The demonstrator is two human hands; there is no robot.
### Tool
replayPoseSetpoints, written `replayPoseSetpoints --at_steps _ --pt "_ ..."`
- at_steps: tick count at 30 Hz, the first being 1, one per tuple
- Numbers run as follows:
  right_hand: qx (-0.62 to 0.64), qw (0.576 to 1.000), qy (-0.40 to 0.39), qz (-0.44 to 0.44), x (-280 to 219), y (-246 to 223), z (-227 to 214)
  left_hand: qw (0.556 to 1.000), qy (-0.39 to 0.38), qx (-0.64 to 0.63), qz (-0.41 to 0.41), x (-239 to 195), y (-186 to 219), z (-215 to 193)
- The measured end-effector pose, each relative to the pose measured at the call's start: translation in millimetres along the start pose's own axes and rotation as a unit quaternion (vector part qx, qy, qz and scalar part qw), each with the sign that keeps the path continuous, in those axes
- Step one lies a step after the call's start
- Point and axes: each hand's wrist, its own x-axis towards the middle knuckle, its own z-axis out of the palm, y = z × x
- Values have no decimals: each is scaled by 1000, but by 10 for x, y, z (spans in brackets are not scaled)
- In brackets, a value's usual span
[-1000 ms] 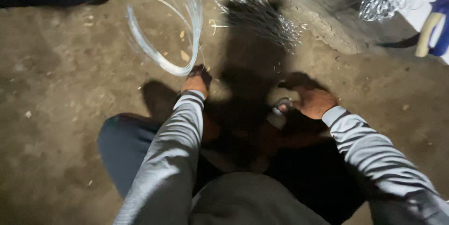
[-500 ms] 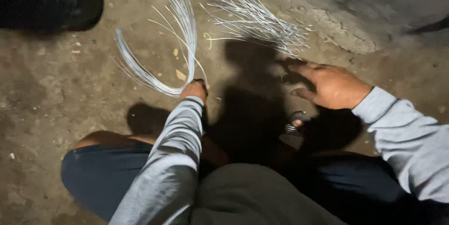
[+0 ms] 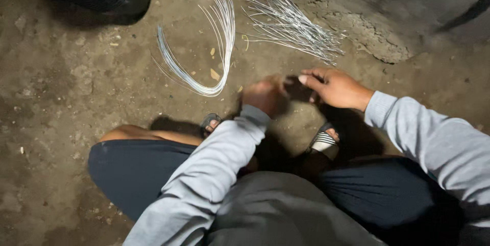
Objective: The person sits on the floor and repeatedly picks up thin metal wires, bends them in half, and twists the ends together by hand. The finished twisted wires are placed in a growing pile on the floor.
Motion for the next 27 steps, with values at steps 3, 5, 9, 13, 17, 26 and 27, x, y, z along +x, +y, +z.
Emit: replayPoseSetpoints --at_steps 3,5,9,13,17,26,27 --pt "176 979 22 97 23 -17 192 991 -77 52 101 -160 411 -453" --pt "209 973 57 73 -2 0 273 980 -90 81 160 -250 573 -686" --pt "202 975 85 -21 -87 27 315 980 -109 72 150 -336 683 -955" --pt "143 975 142 -93 -271 -76 188 981 5 10 193 -314 617 -1109" --pt "155 947 220 -176 -442 -176 29 949 200 -207 128 -14 321 -1109" --pt "9 919 327 -221 -720 -295 97 694 265 -613 -267 404 -414 -1136" --pt "-30 910 338 -237 -748 -304 124 658 252 -643 -300 415 -509 -1119"
